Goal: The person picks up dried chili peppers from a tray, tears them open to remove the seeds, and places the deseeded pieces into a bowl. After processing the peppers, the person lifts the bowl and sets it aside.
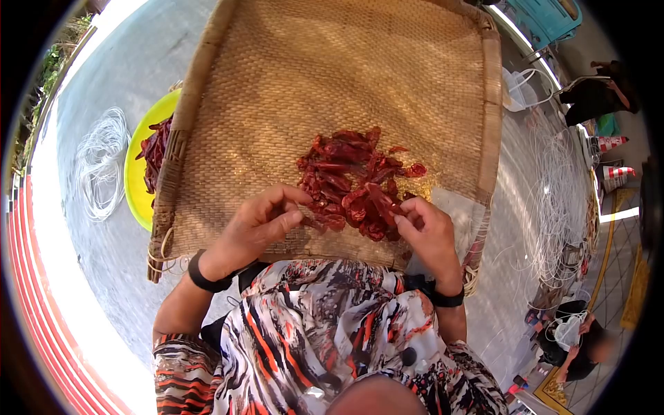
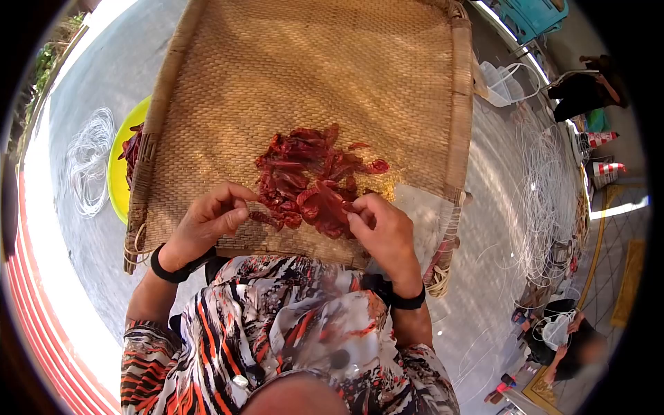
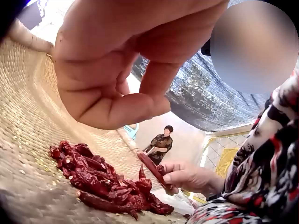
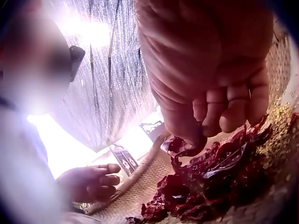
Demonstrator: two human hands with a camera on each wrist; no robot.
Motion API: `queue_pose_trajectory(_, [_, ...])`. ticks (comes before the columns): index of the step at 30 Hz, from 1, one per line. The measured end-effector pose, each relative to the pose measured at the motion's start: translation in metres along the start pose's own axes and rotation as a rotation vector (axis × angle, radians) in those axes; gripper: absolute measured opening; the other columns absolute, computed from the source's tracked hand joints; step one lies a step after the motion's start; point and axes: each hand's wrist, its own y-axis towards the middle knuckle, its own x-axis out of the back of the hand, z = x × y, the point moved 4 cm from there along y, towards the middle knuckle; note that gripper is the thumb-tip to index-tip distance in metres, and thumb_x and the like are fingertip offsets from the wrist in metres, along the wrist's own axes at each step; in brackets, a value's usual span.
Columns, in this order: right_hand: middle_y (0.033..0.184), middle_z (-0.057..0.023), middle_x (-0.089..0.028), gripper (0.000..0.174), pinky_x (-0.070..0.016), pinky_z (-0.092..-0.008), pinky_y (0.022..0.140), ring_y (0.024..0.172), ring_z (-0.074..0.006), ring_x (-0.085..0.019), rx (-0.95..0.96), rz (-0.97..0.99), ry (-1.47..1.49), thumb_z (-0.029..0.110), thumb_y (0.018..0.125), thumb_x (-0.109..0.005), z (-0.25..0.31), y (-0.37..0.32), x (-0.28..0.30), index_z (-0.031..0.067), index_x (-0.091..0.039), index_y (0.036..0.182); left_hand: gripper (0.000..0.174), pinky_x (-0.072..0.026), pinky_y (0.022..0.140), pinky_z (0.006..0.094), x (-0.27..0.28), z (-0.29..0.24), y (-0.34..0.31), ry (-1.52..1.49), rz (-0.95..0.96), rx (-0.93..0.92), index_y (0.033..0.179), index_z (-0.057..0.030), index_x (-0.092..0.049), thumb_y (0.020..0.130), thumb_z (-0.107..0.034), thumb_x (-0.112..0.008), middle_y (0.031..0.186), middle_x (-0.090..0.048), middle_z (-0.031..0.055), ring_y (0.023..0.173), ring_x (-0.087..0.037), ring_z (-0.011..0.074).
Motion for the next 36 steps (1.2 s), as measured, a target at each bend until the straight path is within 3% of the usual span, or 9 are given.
queue_pose_trajectory(2, [0.073, -0.0049, -0.063, 0.017, -0.0471, -0.0295, 0.060, 0.064, -0.0142, -0.060, 0.054, 0.024, 0.087, 0.016, 0.083, -0.072, 0.005, 0.000, -0.001, 0.0058, -0.065, 0.095, 0.028, -0.0393, 0.066, 0.0184, -0.015, 0.011, 0.011, -0.044, 0.144, -0.019, 0.124, -0.0027, -0.054, 0.100, -0.015, -0.060, 0.086, -0.053, -0.0043, 0.078, -0.048, 0.0024])
queue_pose_trajectory(5, [0.072, -0.0037, -0.061, 0.016, -0.0454, -0.0271, 0.058, 0.062, -0.0109, -0.057, 0.099, 0.082, 0.184, 0.013, 0.082, -0.072, 0.015, 0.004, -0.007, 0.0058, -0.066, 0.095, 0.031, -0.0400, 0.066, 0.0199, -0.032, 0.008, 0.024, 0.036, 0.118, -0.005, 0.125, -0.0027, -0.053, 0.099, -0.018, -0.061, 0.085, -0.053, -0.0047, 0.078, -0.048, 0.0023])
queue_pose_trajectory(13, [0.070, -0.0029, -0.058, 0.015, -0.0449, -0.0273, 0.057, 0.061, -0.0110, -0.055, 0.209, 0.196, 0.229, 0.012, 0.081, -0.073, 0.043, 0.018, -0.024, 0.0069, -0.066, 0.093, 0.028, -0.0463, 0.085, 0.0249, -0.048, 0.005, 0.035, -0.304, 0.155, -0.020, 0.120, -0.0036, -0.054, 0.098, -0.018, -0.064, 0.103, -0.061, 0.0028, 0.098, -0.056, 0.0078])
queue_pose_trajectory(19, [0.072, -0.0023, -0.061, 0.033, -0.0478, -0.0302, 0.059, 0.064, -0.0131, -0.061, 0.202, 0.241, 0.135, 0.013, 0.082, -0.073, 0.055, 0.022, -0.036, 0.0109, -0.059, 0.112, 0.020, -0.0467, 0.077, 0.0245, -0.040, 0.013, 0.038, -0.098, 0.052, -0.105, 0.107, -0.0041, -0.060, 0.097, -0.021, -0.065, 0.102, -0.065, 0.0012, 0.094, -0.059, 0.0078])
queue_pose_trajectory(22, [0.075, -0.0041, -0.063, 0.039, -0.0499, -0.0311, 0.061, 0.066, -0.0169, -0.063, 0.228, 0.289, 0.206, 0.012, 0.084, -0.072, 0.051, 0.023, -0.040, 0.0112, -0.055, 0.119, 0.017, -0.0480, 0.077, 0.0221, -0.035, 0.014, 0.037, -0.255, 0.011, -0.031, 0.105, -0.0034, -0.060, 0.096, -0.016, -0.066, 0.090, -0.065, 0.0000, 0.085, -0.060, 0.0068])
queue_pose_trajectory(25, [0.079, -0.0070, -0.065, 0.033, -0.0518, -0.0324, 0.066, 0.072, -0.0203, -0.066, 0.166, 0.303, 0.354, 0.012, 0.085, -0.070, 0.053, 0.023, -0.038, 0.0091, -0.058, 0.116, 0.016, -0.0489, 0.075, 0.0221, -0.023, 0.007, 0.029, -0.174, -0.002, -0.045, 0.103, -0.0035, -0.061, 0.097, -0.017, -0.066, 0.094, -0.067, 0.0006, 0.085, -0.061, 0.0065])
queue_pose_trajectory(31, [0.095, -0.0101, -0.065, 0.021, -0.0521, -0.0345, 0.075, 0.086, -0.0244, -0.067, 0.266, 0.055, 0.119, 0.011, 0.089, -0.064, 0.039, 0.042, -0.020, 0.0069, -0.062, 0.109, 0.011, -0.0373, 0.057, 0.0204, 0.044, -0.022, 0.000, -0.049, -0.478, -0.141, 0.100, -0.0082, -0.059, 0.098, -0.019, -0.060, 0.087, -0.070, 0.0030, 0.064, -0.053, 0.0045])
queue_pose_trajectory(33, [0.100, -0.0104, -0.062, 0.022, -0.0510, -0.0389, 0.078, 0.093, -0.0286, -0.063, 0.327, 0.040, -0.024, 0.009, 0.087, -0.064, 0.045, 0.050, -0.014, 0.0071, -0.061, 0.108, 0.014, -0.0357, 0.055, 0.0188, 0.076, -0.029, -0.011, -0.187, -0.667, -0.207, 0.106, -0.0071, -0.059, 0.099, -0.019, -0.059, 0.086, -0.067, 0.0005, 0.061, -0.047, 0.0028])
queue_pose_trajectory(36, [0.104, -0.0108, -0.060, 0.026, -0.0496, -0.0418, 0.082, 0.100, -0.0314, -0.059, 0.531, -0.057, -0.200, 0.008, 0.085, -0.066, 0.050, 0.064, -0.015, 0.0073, -0.059, 0.109, 0.020, -0.0434, 0.059, 0.0172, 0.151, 0.002, -0.023, -0.623, -0.787, -0.335, 0.117, -0.0057, -0.060, 0.102, -0.017, -0.055, 0.101, -0.068, 0.0017, 0.072, -0.054, 0.0046])
